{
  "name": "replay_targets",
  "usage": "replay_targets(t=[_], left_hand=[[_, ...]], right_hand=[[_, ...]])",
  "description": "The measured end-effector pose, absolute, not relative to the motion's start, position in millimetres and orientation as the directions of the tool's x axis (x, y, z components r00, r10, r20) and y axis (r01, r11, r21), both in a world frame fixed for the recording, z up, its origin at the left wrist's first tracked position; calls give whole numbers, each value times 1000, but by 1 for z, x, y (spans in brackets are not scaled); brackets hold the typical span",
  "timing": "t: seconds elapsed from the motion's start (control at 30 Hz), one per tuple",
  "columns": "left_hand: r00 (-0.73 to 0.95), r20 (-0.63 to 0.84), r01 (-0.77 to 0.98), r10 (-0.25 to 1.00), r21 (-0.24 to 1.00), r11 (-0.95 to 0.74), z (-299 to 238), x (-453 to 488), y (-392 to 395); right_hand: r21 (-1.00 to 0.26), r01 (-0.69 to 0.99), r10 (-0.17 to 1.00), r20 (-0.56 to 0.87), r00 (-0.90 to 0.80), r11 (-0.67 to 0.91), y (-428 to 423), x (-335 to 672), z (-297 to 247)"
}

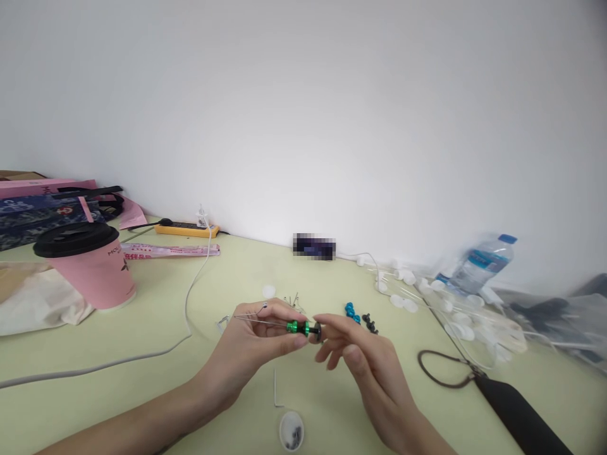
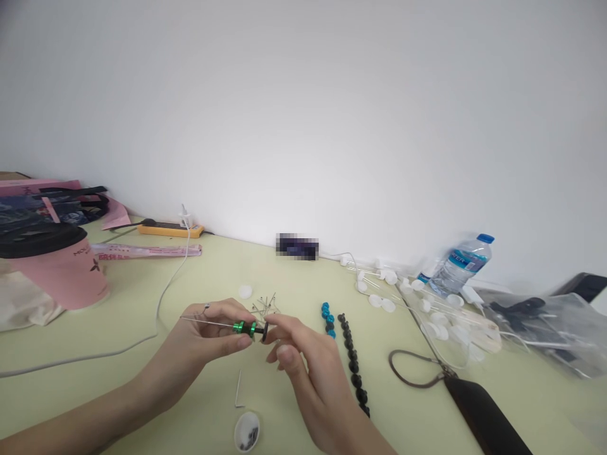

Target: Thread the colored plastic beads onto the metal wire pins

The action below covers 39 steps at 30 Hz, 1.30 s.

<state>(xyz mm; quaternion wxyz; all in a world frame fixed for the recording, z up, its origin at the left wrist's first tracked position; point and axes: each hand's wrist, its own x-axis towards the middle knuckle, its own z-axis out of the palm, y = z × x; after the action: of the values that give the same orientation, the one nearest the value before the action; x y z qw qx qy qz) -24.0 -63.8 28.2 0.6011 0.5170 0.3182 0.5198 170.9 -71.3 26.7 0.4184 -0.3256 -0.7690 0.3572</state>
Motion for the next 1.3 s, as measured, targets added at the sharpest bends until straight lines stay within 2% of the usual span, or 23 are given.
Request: replay_targets(t=[1.3], left_hand=[[240,119,-261,963,964,-54,29,-24,-65]], right_hand=[[-849,173,809,385,-443,499,-73,170,27]])
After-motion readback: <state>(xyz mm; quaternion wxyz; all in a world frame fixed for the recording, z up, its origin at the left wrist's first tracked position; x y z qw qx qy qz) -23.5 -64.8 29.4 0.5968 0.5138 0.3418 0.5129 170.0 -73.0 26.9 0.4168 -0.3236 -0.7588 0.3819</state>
